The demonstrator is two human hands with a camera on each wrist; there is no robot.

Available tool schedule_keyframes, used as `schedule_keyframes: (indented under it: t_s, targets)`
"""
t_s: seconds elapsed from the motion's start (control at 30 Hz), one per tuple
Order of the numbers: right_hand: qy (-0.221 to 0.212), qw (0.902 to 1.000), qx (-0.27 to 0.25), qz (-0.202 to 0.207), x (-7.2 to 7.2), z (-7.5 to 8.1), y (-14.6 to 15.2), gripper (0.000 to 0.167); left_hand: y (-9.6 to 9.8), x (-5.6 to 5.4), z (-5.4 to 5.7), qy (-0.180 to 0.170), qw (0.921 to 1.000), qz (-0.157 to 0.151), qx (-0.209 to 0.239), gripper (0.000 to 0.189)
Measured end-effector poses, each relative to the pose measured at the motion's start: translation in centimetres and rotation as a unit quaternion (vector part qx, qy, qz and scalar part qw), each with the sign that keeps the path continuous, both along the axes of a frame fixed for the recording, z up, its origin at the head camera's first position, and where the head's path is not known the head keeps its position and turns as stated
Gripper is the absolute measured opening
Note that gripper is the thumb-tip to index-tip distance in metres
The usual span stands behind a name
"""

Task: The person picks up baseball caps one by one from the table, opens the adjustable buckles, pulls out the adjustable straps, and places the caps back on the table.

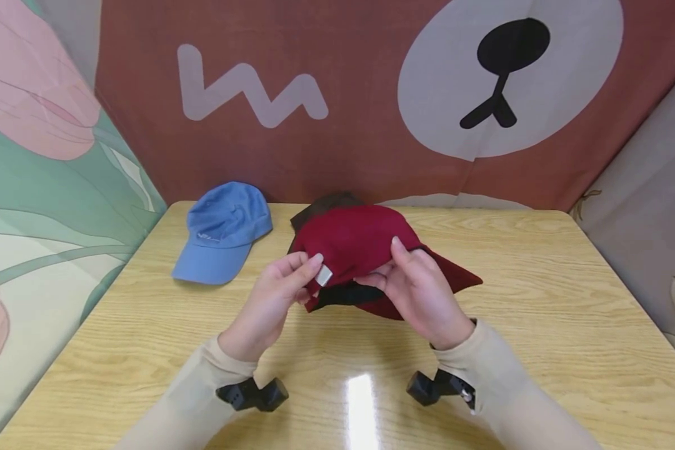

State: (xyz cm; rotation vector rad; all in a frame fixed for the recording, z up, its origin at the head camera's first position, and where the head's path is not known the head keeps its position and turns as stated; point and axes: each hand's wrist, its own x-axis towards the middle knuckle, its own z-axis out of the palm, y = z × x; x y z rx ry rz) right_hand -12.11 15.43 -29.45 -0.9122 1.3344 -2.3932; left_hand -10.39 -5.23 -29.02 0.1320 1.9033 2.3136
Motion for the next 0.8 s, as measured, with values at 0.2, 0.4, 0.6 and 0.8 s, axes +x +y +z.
schedule_keyframes:
  t_s: [0.2,0.4,0.6,0.8]
  targets:
    - [0.001,0.9956,0.071,-0.061,-0.3,0.2,-0.4,0.030,0.2,-0.6,0.3,0.028,0.9995,-0.007,-0.015,0.022]
    - [-0.005,0.9840,0.128,-0.124,-1.3,0.6,-0.9,0.018,0.4,-2.2,0.3,0.112,0.9923,-0.001,-0.054,0.021]
    - [0.006,0.9620,0.183,-0.202,-2.5,1.4,-1.4,0.018,0.6,-3.4,0.5,0.212,0.9625,0.071,-0.153,0.018]
    - [0.029,0.9576,0.157,-0.240,-3.3,1.2,-1.9,0.014,0.8,-3.6,0.7,0.243,0.9259,0.134,-0.256,0.027]
